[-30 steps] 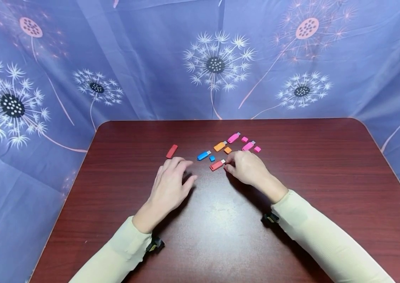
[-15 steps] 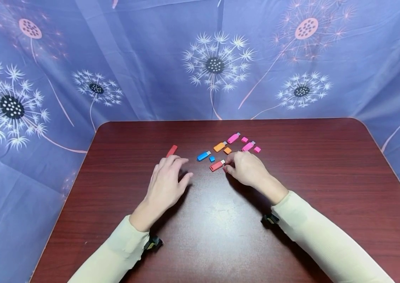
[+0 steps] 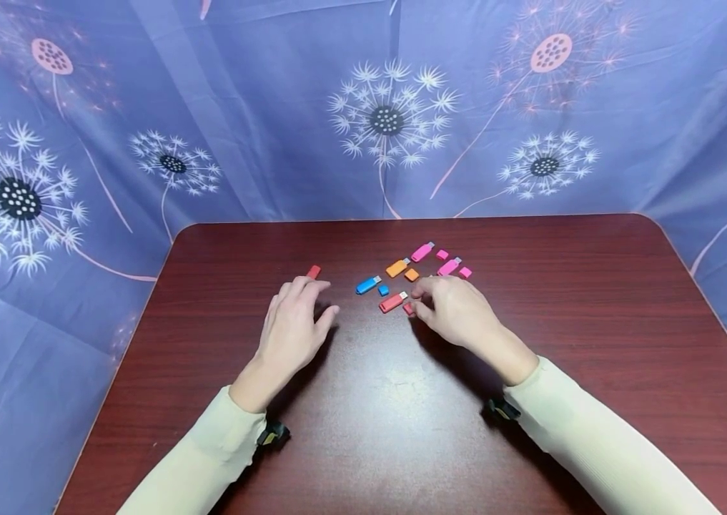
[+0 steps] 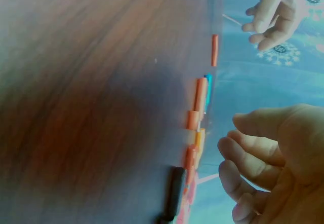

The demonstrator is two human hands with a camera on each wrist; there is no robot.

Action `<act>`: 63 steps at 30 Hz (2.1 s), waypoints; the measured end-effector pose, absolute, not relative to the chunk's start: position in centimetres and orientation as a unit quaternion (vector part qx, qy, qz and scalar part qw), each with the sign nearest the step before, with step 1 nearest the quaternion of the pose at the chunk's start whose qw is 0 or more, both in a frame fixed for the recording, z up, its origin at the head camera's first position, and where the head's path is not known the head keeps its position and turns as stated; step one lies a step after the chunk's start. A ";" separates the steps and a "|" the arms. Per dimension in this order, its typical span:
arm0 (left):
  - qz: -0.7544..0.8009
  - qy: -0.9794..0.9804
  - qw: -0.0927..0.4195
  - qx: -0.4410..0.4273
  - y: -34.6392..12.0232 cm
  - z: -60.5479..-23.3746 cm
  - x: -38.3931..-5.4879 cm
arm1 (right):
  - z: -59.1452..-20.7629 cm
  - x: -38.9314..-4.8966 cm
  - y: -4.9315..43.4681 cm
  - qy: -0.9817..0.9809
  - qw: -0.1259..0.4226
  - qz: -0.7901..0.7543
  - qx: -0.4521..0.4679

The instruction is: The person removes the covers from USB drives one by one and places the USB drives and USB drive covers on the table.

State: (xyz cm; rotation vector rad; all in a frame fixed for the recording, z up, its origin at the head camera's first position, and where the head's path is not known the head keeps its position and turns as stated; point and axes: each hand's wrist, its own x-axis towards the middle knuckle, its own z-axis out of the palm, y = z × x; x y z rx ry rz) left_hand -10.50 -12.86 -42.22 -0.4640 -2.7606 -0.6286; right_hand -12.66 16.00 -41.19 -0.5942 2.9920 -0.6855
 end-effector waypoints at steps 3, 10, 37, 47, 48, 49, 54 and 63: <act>-0.217 -0.954 0.136 -0.155 -13.1 -42.4 -10.9 | -40.9 -12.2 16.3 0.955 -0.005 -0.223 -0.194; -0.220 -0.954 0.138 -0.148 -13.6 -42.7 -12.0 | -40.5 -11.1 17.2 0.953 -0.021 -0.229 -0.196; -0.179 -0.980 0.068 -0.059 -14.9 -43.9 -16.7 | -39.5 -7.2 20.2 0.943 -0.092 -0.217 -0.235; -0.150 -0.987 0.035 -0.049 -14.9 -44.0 -17.7 | -39.3 -6.4 20.9 0.941 -0.104 -0.215 -0.240; -0.148 -0.987 0.034 -0.050 -14.9 -44.0 -17.8 | -39.3 -6.3 20.9 0.941 -0.104 -0.216 -0.240; -0.147 -0.987 0.034 -0.051 -14.9 -44.0 -17.8 | -39.3 -6.2 20.9 0.941 -0.105 -0.217 -0.239; -0.145 -0.987 0.034 -0.056 -14.8 -44.1 -17.9 | -39.4 -6.0 21.0 0.940 -0.109 -0.219 -0.237; -0.134 -0.989 0.034 -0.061 -14.7 -44.0 -18.0 | -39.6 -5.9 21.1 0.938 -0.114 -0.223 -0.241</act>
